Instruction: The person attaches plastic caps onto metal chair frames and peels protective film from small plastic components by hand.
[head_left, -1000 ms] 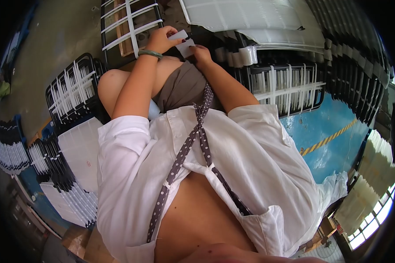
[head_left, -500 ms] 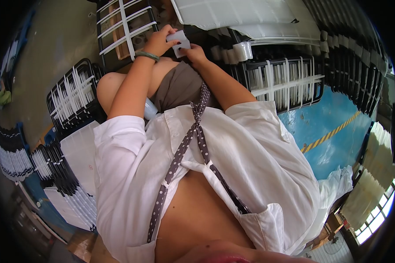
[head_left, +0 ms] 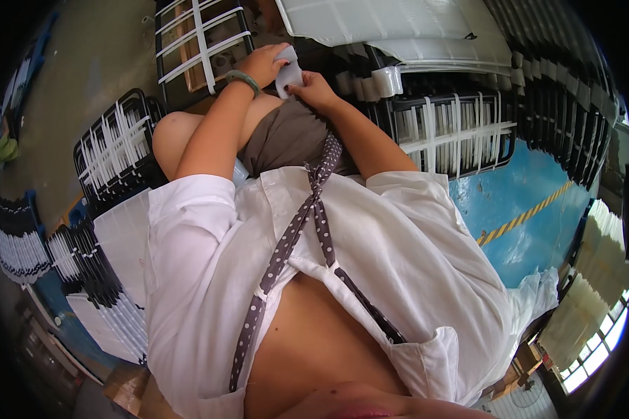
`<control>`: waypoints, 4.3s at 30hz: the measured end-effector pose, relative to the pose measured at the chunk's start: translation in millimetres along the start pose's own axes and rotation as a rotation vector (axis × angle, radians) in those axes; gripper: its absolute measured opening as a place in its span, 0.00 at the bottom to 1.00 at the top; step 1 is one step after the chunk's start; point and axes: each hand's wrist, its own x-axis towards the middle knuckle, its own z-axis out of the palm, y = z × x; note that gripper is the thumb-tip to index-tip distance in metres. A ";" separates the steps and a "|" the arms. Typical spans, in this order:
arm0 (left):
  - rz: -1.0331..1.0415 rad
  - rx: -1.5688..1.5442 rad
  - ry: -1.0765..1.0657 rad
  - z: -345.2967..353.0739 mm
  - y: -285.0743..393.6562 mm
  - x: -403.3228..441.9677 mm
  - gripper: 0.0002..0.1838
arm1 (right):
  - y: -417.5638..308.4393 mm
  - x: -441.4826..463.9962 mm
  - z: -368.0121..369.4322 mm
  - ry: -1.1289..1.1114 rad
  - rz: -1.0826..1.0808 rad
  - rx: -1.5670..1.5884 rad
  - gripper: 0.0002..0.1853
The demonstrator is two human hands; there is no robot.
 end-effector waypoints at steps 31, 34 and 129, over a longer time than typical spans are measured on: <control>-0.086 -0.377 0.041 -3.7 -45.4 -0.2 0.13 | -58.7 6.9 10.9 0.106 0.058 0.506 0.12; -0.169 -0.252 0.108 0.0 -37.3 5.1 0.12 | -64.9 -2.7 15.5 0.060 -0.152 0.273 0.16; -0.093 -0.136 0.221 -26.9 33.6 -15.7 0.10 | -86.2 -28.4 52.3 0.812 -0.142 -0.394 0.33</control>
